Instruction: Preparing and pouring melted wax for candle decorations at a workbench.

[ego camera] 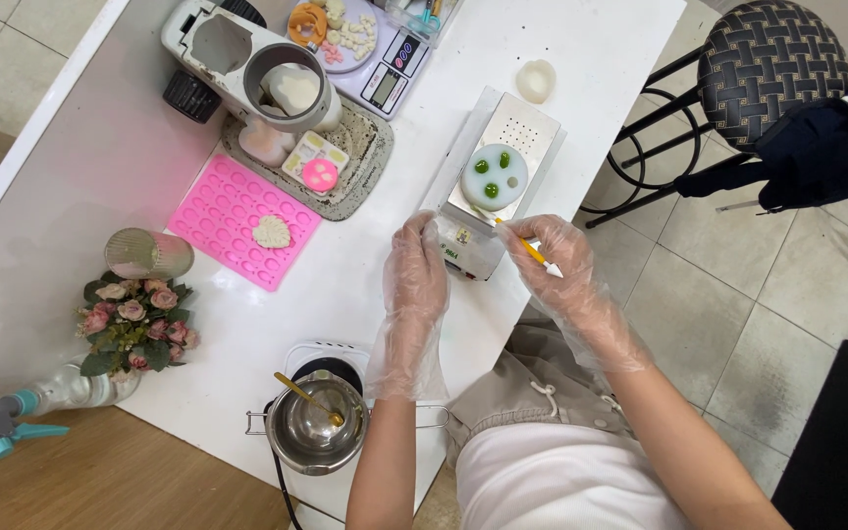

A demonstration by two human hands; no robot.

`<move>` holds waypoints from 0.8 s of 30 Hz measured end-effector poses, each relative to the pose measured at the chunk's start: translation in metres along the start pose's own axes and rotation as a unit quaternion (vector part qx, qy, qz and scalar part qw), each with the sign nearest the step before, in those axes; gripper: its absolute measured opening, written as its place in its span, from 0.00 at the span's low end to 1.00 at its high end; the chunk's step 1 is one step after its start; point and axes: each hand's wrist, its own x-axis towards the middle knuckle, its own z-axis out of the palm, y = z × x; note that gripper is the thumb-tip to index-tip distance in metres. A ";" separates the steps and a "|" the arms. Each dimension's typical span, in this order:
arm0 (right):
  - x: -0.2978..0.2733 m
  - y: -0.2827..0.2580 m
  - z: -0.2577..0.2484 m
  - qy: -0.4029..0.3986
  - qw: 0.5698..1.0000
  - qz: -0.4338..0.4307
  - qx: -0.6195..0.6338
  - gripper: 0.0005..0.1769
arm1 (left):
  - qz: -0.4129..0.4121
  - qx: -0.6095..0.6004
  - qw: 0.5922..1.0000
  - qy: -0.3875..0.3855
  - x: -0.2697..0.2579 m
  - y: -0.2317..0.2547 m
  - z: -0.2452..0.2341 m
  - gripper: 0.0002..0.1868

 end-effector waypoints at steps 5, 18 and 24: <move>0.000 0.002 0.000 -0.009 0.999 0.045 0.014 0.05 | 0.004 -0.012 1.000 -0.003 0.000 -0.004 0.006 0.14; 0.006 0.004 0.000 -0.036 0.971 0.218 0.088 0.12 | 0.015 -0.036 0.999 -0.007 0.000 -0.010 0.012 0.15; 0.011 0.003 0.002 -0.041 0.952 0.283 0.114 0.14 | 0.001 -0.039 0.999 -0.018 -0.002 -0.004 0.013 0.16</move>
